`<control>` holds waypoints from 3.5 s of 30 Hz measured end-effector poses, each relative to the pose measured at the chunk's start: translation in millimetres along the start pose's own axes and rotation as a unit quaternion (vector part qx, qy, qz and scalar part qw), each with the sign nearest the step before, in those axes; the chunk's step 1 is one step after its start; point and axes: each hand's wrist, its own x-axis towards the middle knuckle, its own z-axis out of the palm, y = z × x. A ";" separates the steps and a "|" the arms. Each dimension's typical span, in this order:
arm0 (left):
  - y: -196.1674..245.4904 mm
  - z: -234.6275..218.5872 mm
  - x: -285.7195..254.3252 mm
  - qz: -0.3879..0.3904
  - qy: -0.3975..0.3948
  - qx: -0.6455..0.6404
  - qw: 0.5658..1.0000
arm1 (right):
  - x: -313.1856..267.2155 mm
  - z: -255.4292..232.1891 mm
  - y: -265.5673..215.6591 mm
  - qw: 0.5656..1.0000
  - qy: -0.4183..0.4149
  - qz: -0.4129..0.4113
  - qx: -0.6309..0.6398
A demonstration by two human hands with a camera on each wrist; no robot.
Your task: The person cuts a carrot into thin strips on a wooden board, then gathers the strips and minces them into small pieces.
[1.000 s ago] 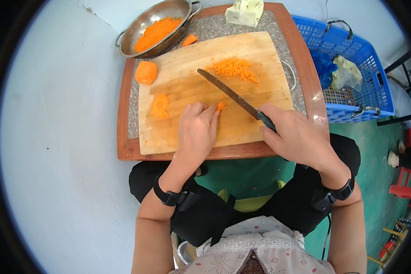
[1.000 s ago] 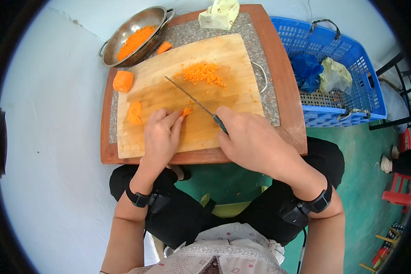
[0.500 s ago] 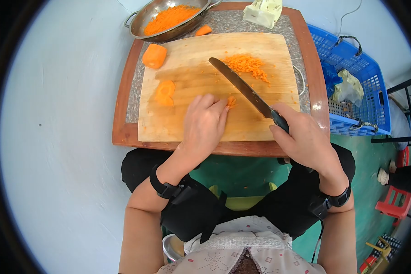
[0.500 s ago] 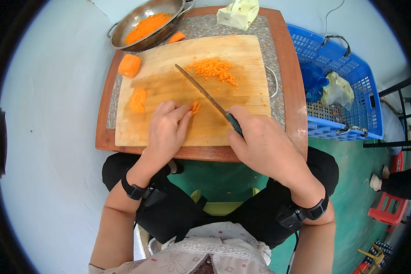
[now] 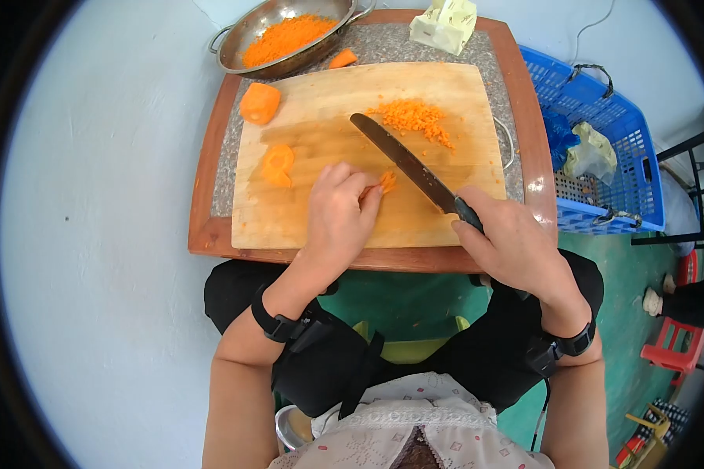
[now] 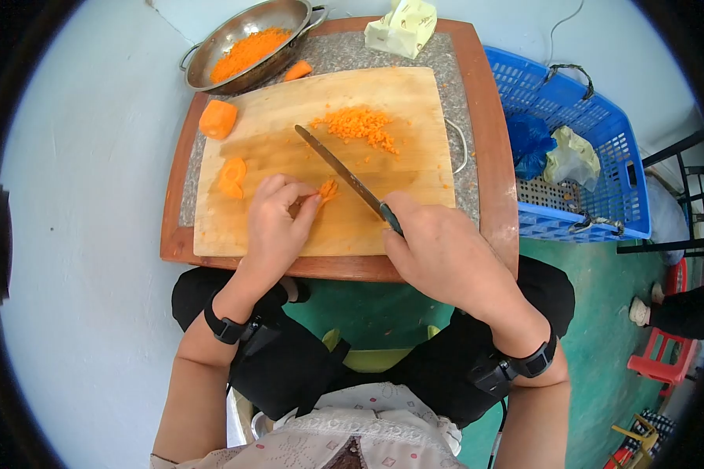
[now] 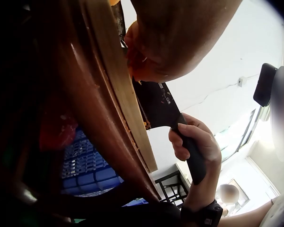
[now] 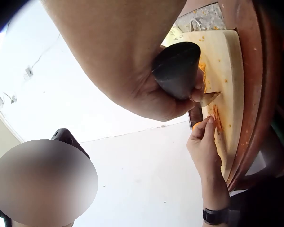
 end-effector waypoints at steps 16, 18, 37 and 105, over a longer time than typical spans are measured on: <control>-2.4 0.3 -0.4 0.011 0.005 -0.018 1.000 | 0.3 0.6 6.8 1.000 -0.011 0.008 0.018; -2.5 -2.8 -1.0 0.010 -0.011 -0.013 1.000 | 0.2 1.1 7.9 1.000 -0.008 0.006 0.017; 0.9 10.4 -1.1 0.011 0.008 0.044 0.999 | -12.9 8.2 -20.6 0.997 0.049 -0.046 -0.026; -0.8 15.9 -2.4 0.019 0.043 0.004 0.999 | 15.4 17.4 -31.1 0.991 0.065 -0.010 -0.120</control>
